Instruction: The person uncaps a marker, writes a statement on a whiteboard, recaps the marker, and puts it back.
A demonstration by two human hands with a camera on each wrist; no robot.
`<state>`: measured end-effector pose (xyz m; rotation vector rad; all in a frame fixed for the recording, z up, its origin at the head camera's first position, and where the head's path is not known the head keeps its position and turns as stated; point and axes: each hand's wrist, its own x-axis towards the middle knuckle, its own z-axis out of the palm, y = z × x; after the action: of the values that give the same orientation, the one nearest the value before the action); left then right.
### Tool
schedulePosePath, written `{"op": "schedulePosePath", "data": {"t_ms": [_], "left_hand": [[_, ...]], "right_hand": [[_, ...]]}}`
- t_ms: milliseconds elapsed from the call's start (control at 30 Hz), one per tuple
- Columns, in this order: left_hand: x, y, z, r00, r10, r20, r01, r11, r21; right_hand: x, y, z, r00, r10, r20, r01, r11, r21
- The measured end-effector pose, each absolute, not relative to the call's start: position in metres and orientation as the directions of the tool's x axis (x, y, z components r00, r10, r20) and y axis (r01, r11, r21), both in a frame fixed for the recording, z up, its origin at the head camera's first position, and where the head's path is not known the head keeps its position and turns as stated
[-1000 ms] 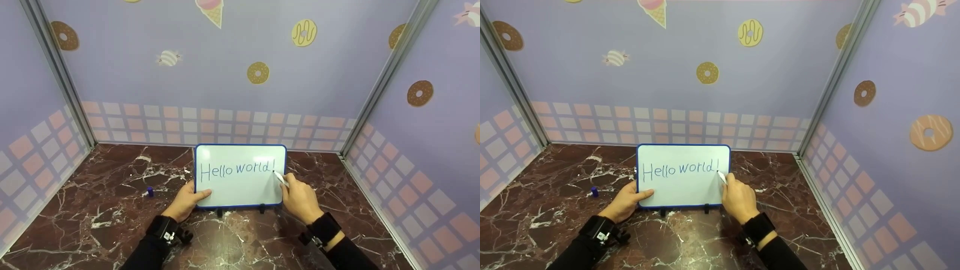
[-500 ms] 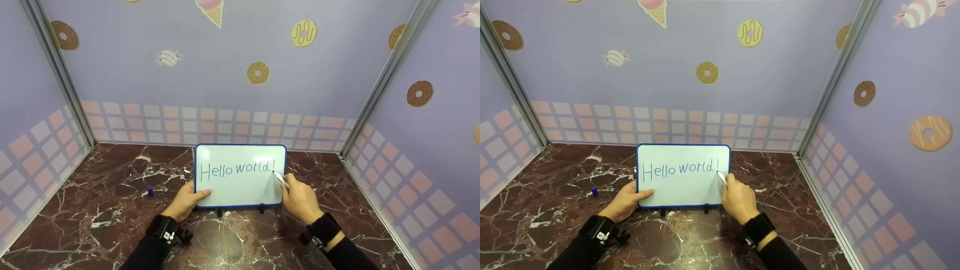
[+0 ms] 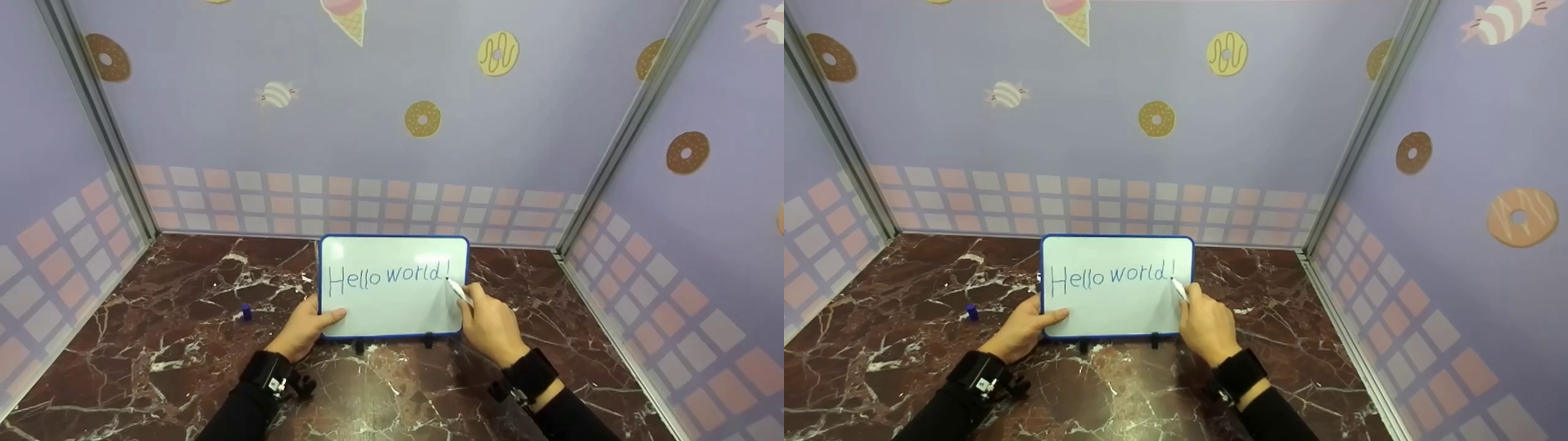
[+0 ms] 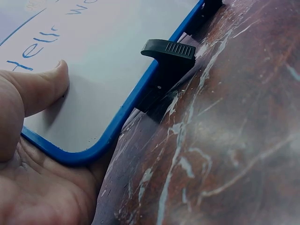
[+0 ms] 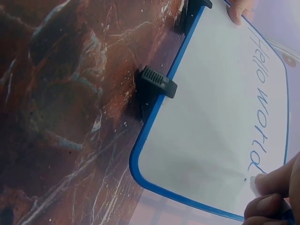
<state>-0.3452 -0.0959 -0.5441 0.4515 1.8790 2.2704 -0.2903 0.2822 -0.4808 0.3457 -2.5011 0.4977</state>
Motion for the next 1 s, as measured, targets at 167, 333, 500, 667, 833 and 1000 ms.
{"op": "schedulePosePath", "data": {"t_ms": [167, 333, 500, 667, 833, 1000], "left_hand": [[-0.345, -0.096, -0.543, -0.954, 0.273, 0.120, 0.071, -0.182, 0.981], [-0.345, -0.097, -0.537, -0.964, 0.239, 0.119, 0.090, -0.129, 0.988], [-0.345, -0.103, -0.529, -0.981, 0.174, 0.085, 0.072, -0.084, 0.994], [-0.342, -0.118, -0.517, -0.991, 0.075, 0.111, 0.110, -0.018, 0.994], [-0.338, -0.139, -0.502, -0.981, -0.018, 0.191, 0.190, 0.073, 0.979], [-0.335, -0.165, -0.492, -0.942, -0.120, 0.313, 0.283, 0.215, 0.935]], "right_hand": [[-0.290, 0.281, -0.481, -0.799, -0.143, 0.584, -0.361, 0.890, -0.277], [-0.290, 0.278, -0.479, -0.788, -0.154, 0.596, -0.388, 0.876, -0.286], [-0.287, 0.275, -0.476, -0.779, -0.170, 0.604, -0.412, 0.865, -0.288], [-0.287, 0.270, -0.475, -0.789, -0.169, 0.591, -0.414, 0.857, -0.307], [-0.286, 0.264, -0.477, -0.794, -0.166, 0.585, -0.413, 0.853, -0.319], [-0.284, 0.259, -0.479, -0.781, -0.178, 0.599, -0.433, 0.846, -0.312]]}}
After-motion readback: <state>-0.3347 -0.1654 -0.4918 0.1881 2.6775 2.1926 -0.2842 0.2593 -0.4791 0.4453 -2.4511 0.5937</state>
